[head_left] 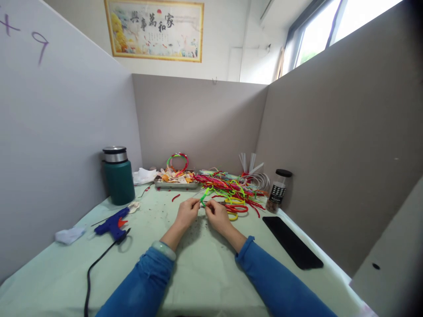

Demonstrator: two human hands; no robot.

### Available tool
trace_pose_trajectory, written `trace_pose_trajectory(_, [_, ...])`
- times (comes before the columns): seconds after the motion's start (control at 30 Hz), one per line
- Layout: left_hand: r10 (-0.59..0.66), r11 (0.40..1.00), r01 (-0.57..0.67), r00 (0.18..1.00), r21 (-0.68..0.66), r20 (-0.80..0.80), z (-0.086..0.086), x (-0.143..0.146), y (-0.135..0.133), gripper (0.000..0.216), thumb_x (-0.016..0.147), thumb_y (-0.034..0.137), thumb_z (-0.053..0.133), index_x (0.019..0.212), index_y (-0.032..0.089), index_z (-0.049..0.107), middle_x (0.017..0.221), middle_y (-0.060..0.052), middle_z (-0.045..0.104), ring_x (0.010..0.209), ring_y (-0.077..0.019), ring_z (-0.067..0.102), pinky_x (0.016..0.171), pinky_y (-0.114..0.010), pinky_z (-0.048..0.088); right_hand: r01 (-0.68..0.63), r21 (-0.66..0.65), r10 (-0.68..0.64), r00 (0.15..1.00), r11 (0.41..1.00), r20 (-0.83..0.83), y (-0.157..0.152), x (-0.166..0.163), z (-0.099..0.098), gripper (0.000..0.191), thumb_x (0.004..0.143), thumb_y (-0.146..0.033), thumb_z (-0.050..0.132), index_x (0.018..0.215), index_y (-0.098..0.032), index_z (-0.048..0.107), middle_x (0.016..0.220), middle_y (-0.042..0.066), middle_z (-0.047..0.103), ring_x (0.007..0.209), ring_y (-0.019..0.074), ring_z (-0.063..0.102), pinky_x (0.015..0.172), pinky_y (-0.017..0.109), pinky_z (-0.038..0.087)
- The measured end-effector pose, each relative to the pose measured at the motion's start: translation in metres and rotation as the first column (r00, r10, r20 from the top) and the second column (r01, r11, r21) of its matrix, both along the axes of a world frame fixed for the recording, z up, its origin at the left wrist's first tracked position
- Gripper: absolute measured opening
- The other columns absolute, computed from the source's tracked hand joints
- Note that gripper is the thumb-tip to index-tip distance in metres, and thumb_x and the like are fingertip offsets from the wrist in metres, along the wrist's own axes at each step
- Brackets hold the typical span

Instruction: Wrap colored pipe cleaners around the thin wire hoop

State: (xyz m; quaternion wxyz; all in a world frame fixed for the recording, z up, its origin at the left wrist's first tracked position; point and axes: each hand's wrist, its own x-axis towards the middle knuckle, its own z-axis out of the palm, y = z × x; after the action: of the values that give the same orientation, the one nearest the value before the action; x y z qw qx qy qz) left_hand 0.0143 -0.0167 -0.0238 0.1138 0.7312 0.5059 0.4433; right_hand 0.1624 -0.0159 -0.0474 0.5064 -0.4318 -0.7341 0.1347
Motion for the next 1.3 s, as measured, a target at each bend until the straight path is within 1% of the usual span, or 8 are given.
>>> trace_pose_trajectory(0.17, [0.013,0.999,-0.014,0.999,-0.031,-0.032,-0.002,0.0,0.001,0.025,0.08,0.022,0.046,0.081,0.017,0.07,0.072,-0.002,0.066,0.069,-0.0129,0.056,0.065,-0.022,0.039,-0.032,0.125,0.016,0.992,0.992,0.124,-0.009,0.001,0.007,0.01,0.078,-0.019,0.048,0.077,-0.021,0.058,0.07,0.002,0.058,0.064,0.0159,0.05,0.061,0.025,0.033])
trace_pose_trajectory(0.3, [-0.02,1.0,0.019,0.997,-0.014,-0.077,-0.004,0.001,-0.001,0.026,0.079,0.018,0.046,0.086,0.018,0.071,0.082,-0.004,0.069,0.075,-0.0142,0.058,0.069,-0.023,0.04,-0.071,0.191,0.039,0.985,0.979,0.168,-0.014,0.001,0.012,0.011,0.078,-0.019,0.048,0.077,-0.021,0.06,0.072,0.004,0.059,0.066,0.017,0.05,0.066,0.027,0.033])
trace_pose_trajectory(0.6, [-0.075,0.996,0.081,0.98,0.03,-0.182,-0.002,0.004,-0.009,0.024,0.079,0.019,0.047,0.081,0.02,0.071,0.078,-0.004,0.068,0.073,-0.0145,0.057,0.066,-0.023,0.037,-0.008,0.078,0.013,0.998,0.997,-0.068,-0.007,0.002,0.011,0.012,0.079,-0.028,0.05,0.069,-0.021,0.055,0.06,0.0,0.052,0.055,0.0143,0.044,0.056,0.025,0.03])
trace_pose_trajectory(0.8, [-0.04,0.999,0.039,0.981,-0.008,-0.189,-0.001,0.006,-0.011,0.033,0.081,0.031,0.044,0.062,0.018,0.068,0.06,-0.002,0.063,0.058,-0.0118,0.051,0.057,-0.022,0.031,-0.072,0.056,0.077,0.993,0.996,-0.091,-0.007,-0.001,0.011,0.011,0.078,-0.03,0.053,0.073,-0.021,0.057,0.063,0.0,0.055,0.056,0.0138,0.046,0.055,0.024,0.032])
trace_pose_trajectory(0.97, [0.045,0.985,-0.046,0.999,-0.166,-0.01,0.006,0.002,-0.007,0.044,0.079,0.043,0.042,0.059,0.013,0.067,0.049,0.0,0.056,0.052,-0.0106,0.046,0.051,-0.021,0.027,-0.061,-0.025,0.057,0.987,0.998,-0.149,-0.005,0.002,0.011,0.024,0.082,-0.038,0.047,0.071,-0.018,0.057,0.059,0.0,0.056,0.054,0.0126,0.049,0.053,0.023,0.035])
trace_pose_trajectory(1.07, [0.04,0.97,-0.016,0.995,-0.244,0.093,0.008,-0.001,-0.005,0.043,0.075,0.045,0.044,0.06,0.012,0.068,0.053,-0.001,0.059,0.054,-0.0112,0.048,0.053,-0.021,0.03,-0.11,-0.146,0.084,0.981,0.983,-0.174,0.0,0.002,0.007,0.031,0.083,-0.041,0.045,0.066,-0.017,0.056,0.056,-0.001,0.056,0.047,0.0105,0.048,0.048,0.021,0.034])
trace_pose_trajectory(1.2, [0.014,0.962,0.017,0.994,-0.274,0.111,0.007,-0.002,-0.004,0.039,0.072,0.042,0.047,0.055,0.013,0.066,0.049,0.0,0.057,0.053,-0.0118,0.047,0.053,-0.022,0.03,-0.281,-0.343,0.171,0.933,0.896,-0.317,0.005,-0.002,0.0,0.033,0.082,-0.047,0.046,0.071,-0.017,0.056,0.058,-0.001,0.057,0.035,0.0075,0.043,0.036,0.02,0.031])
trace_pose_trajectory(1.3, [-0.014,0.957,0.041,0.995,-0.287,0.096,0.005,-0.001,-0.004,0.038,0.071,0.042,0.047,0.055,0.013,0.066,0.048,0.0,0.055,0.052,-0.012,0.047,0.053,-0.023,0.03,-0.37,-0.38,0.175,0.871,0.848,-0.459,0.005,-0.005,0.0,0.033,0.078,-0.048,0.051,0.068,-0.017,0.052,0.056,-0.003,0.055,0.033,0.0061,0.04,0.032,0.019,0.028])
